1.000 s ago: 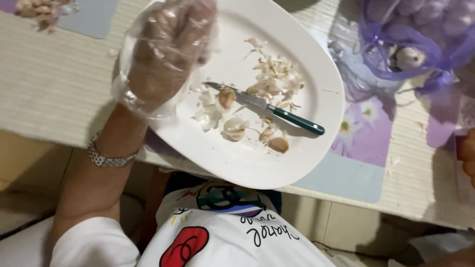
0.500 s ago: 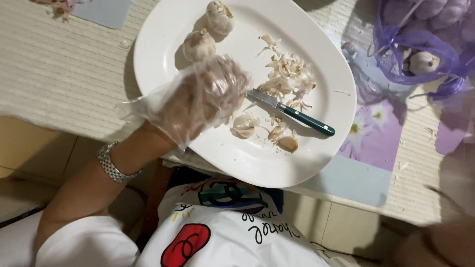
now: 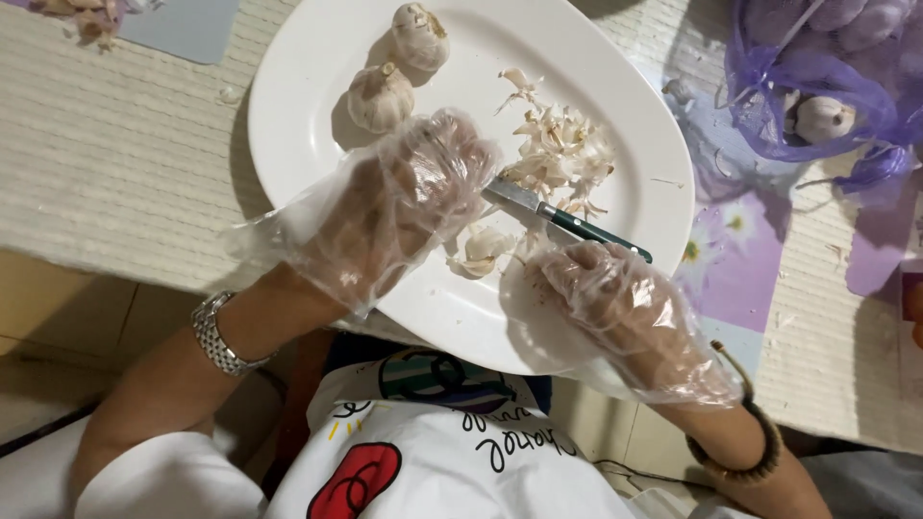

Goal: Peeling garlic cloves from a bulb using hands and a small knife on a white plate.

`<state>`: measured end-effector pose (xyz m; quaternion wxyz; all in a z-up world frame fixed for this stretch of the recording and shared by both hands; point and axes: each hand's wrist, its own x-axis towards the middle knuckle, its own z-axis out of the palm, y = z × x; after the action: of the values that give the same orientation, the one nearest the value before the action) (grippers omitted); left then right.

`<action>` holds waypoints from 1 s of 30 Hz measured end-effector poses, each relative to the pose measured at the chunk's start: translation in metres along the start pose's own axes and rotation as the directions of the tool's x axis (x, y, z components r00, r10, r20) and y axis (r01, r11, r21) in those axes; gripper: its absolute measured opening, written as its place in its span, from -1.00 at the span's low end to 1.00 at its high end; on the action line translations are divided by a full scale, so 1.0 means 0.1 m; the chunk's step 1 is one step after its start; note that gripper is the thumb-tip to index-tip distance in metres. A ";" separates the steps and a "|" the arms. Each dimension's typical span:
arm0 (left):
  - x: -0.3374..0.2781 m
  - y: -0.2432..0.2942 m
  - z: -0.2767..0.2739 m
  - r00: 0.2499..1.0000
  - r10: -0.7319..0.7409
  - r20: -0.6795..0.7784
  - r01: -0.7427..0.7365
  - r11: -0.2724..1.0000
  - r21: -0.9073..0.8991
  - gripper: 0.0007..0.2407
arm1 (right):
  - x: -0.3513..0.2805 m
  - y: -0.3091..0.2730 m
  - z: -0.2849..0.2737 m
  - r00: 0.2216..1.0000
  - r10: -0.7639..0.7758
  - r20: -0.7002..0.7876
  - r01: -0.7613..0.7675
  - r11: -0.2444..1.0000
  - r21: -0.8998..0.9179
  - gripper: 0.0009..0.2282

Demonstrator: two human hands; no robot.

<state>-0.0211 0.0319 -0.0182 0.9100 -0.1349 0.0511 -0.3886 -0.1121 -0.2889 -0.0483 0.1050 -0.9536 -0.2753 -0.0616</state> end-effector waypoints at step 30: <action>0.91 0.29 0.56 0.801 -0.262 0.538 -0.423 0.389 0.818 -0.71 | 1.19 -0.20 -0.88 0.886 0.387 0.255 -0.463 0.772 0.436 -0.82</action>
<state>0.0729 -0.0027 0.0286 0.8139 0.2782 -0.4504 -0.2393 -0.0277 -0.2323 0.0612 0.3307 -0.9353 -0.0657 0.1069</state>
